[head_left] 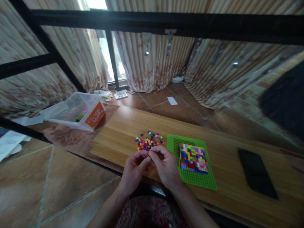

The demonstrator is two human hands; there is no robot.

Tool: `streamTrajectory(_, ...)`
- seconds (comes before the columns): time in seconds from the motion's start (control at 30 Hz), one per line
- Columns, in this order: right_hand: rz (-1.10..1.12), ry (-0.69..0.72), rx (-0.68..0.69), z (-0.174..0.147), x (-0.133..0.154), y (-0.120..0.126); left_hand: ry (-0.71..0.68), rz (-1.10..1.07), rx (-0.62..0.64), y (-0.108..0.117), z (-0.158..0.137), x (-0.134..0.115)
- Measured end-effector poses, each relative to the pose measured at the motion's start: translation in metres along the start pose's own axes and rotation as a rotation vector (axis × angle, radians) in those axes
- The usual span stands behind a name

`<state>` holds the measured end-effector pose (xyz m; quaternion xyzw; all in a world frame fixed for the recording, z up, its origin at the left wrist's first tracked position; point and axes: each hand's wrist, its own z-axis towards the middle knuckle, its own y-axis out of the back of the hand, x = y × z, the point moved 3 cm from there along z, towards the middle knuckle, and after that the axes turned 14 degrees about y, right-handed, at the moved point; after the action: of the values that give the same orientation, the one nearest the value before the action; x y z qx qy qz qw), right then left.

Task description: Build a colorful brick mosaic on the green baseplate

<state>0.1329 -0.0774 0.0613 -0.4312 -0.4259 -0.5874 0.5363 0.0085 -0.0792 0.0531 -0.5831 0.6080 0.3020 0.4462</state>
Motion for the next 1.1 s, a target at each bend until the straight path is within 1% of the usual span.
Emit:
streamTrajectory(0.1, -0.036, -0.057, -0.080, -0.030, -0.001, 0.016, 0.062, 0.030, 0.057, -0.012, -0.010, 0.011)
streamTrajectory(0.17, -0.079, -0.073, -0.101, -0.045, -0.002, 0.027, 0.108, 0.041, 0.098, -0.020, -0.015, 0.018)
streamTrajectory(0.27, -0.144, -0.040, -0.077, -0.061, 0.003, 0.038, 0.160, 0.044, 0.100, -0.031, -0.021, 0.022)
streamTrajectory(0.33, -0.182, -0.008, -0.068, -0.069, 0.009, 0.044, 0.166, 0.048, 0.106, -0.038, -0.025, 0.022)
streamTrajectory(0.4, -0.175, -0.005, -0.090, -0.078, 0.013, 0.049, 0.165, 0.061, 0.140, -0.046, -0.029, 0.024)
streamTrajectory(0.47, -0.127, -0.021, -0.152, -0.087, 0.013, 0.055, 0.151, 0.098, 0.162, -0.052, -0.033, 0.028)
streamTrajectory(0.53, -0.055, -0.050, -0.239, -0.098, 0.010, 0.059, 0.117, 0.163, 0.156, -0.058, -0.037, 0.035)
streamTrajectory(0.6, 0.043, -0.106, -0.328, -0.108, 0.005, 0.063, 0.067, 0.238, 0.145, -0.063, -0.039, 0.042)
streamTrajectory(0.7, 0.212, -0.221, -0.410, -0.120, 0.000, 0.068, 0.009, 0.334, 0.163, -0.071, -0.043, 0.048)
streamTrajectory(0.77, 0.306, -0.285, -0.434, -0.124, 0.000, 0.071, 0.004, 0.367, 0.197, -0.077, -0.047, 0.047)
streamTrajectory(0.83, 0.366, -0.324, -0.451, -0.127, 0.002, 0.073, 0.033, 0.360, 0.235, -0.081, -0.052, 0.045)
streamTrajectory(1.0, 0.480, -0.328, -0.463, -0.140, 0.004, 0.075, 0.116, 0.323, 0.337, -0.089, -0.065, 0.040)
streamTrajectory(1.1, 0.594, -0.382, -0.465, -0.150, 0.003, 0.076, 0.147, 0.329, 0.385, -0.095, -0.072, 0.037)
